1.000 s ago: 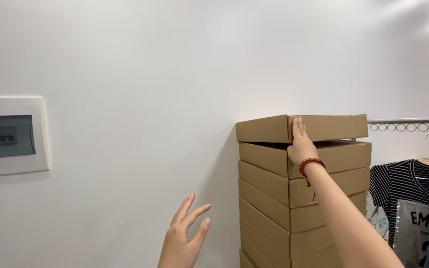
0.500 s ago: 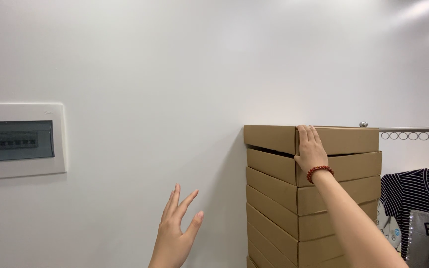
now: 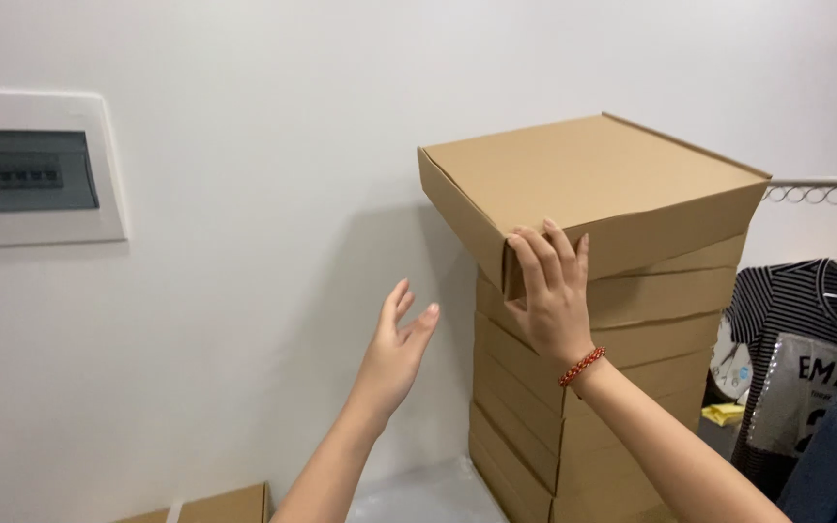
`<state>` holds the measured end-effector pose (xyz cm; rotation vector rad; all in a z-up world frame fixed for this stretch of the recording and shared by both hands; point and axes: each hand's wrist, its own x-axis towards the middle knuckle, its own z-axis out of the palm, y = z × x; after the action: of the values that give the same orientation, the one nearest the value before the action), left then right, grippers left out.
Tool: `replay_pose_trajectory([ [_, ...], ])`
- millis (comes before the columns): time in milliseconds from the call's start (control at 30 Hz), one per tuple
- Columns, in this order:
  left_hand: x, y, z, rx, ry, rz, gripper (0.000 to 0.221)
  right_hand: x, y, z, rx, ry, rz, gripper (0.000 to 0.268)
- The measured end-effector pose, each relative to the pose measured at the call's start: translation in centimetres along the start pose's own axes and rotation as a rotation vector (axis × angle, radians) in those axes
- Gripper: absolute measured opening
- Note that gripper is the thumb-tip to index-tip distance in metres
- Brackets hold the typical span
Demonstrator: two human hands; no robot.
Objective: Packing a garment into a plastic bag and cardboard box, then tying a white ribbon around the box.
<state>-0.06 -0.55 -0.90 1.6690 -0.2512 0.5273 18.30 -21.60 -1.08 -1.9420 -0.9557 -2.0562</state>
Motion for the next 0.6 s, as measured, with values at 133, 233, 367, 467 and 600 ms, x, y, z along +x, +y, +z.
replay_pose_trajectory([
  [133, -2.1, 0.3, 0.4, -0.192, -0.017, -0.115, 0.097, -3.1, -7.3, -1.3, 0.065, 0.024, -0.091, 0.098],
  [233, -3.8, -0.4, -0.7, -0.341, 0.002, -0.198, 0.108, -5.5, -12.7, -1.8, 0.132, 0.074, -0.130, 0.068],
  [367, -5.1, -3.8, -3.1, -0.579, 0.132, -0.270, 0.102, -8.0, -17.4, -2.3, 0.182, 0.101, -0.174, 0.051],
  [467, -6.8, -7.1, -4.7, -0.589, 0.234, -0.297, 0.094, -9.1, -19.3, -3.1, 0.234, 0.086, -0.248, 0.046],
  [600, -8.9, -15.1, -8.1, -0.480, 0.381, -0.341, 0.097, -12.0, -18.7, -2.8, 0.250, 0.019, -0.295, 0.042],
])
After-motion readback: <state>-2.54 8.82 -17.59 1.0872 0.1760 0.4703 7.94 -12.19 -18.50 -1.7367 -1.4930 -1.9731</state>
